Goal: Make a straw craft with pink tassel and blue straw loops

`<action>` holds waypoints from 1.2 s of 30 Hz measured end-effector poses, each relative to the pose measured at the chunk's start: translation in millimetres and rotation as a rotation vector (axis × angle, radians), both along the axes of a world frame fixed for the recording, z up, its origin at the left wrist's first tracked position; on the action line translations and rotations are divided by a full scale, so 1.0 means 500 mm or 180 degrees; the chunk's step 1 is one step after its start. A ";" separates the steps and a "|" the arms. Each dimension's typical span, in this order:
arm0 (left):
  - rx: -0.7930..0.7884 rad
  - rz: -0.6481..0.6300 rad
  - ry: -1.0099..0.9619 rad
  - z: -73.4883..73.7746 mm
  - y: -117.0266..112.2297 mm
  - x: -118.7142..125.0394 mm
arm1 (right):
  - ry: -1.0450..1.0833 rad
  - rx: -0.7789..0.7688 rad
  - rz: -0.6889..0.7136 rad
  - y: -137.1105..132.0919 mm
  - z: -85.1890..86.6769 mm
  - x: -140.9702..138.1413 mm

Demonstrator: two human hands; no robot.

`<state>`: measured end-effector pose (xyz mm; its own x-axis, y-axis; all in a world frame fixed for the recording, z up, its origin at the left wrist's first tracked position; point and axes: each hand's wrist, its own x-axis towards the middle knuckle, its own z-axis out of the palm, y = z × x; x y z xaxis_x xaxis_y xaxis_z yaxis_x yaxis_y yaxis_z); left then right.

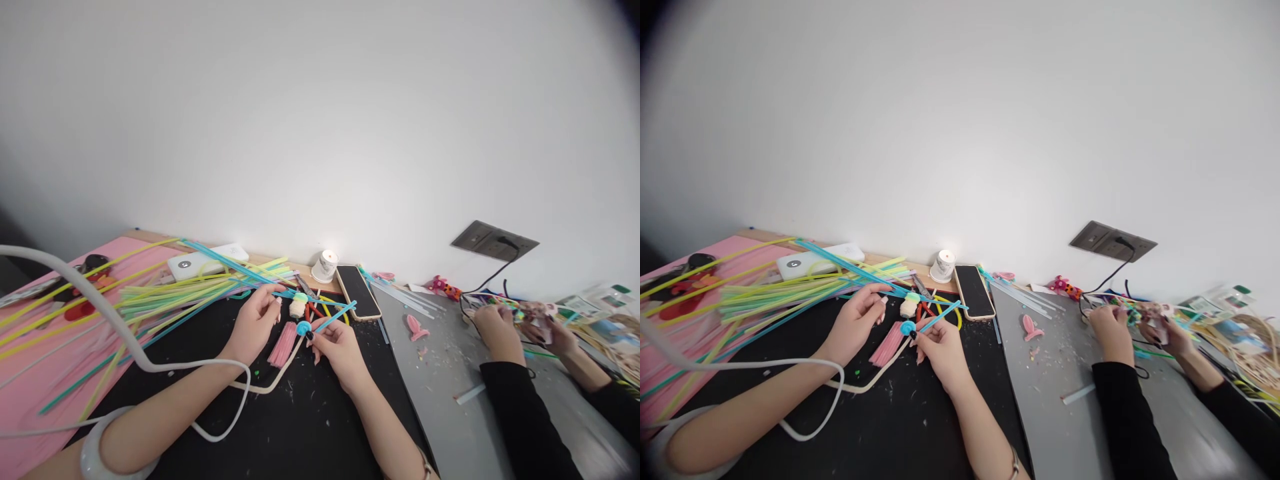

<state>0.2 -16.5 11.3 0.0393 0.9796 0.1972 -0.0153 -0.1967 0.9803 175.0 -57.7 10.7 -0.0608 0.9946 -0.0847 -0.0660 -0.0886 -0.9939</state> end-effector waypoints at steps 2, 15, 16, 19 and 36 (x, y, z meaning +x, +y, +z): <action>-0.0035 0.0043 0.0178 -0.001 -0.002 -0.003 | 0.0006 0.0001 0.0001 0.000 0.000 0.000; 0.0363 0.0170 0.0421 -0.007 0.001 -0.004 | 0.0018 0.0013 0.0002 0.002 -0.001 0.000; 0.0330 0.0067 0.0427 -0.006 -0.001 -0.003 | 0.0015 0.0015 0.0004 0.002 -0.001 0.000; 0.0275 -0.0430 0.0588 -0.003 -0.009 0.002 | 0.0026 0.0026 0.0011 0.003 -0.001 0.001; 0.0351 -0.1129 0.0636 -0.008 -0.009 0.011 | 0.0154 0.0284 -0.0019 0.006 -0.010 0.006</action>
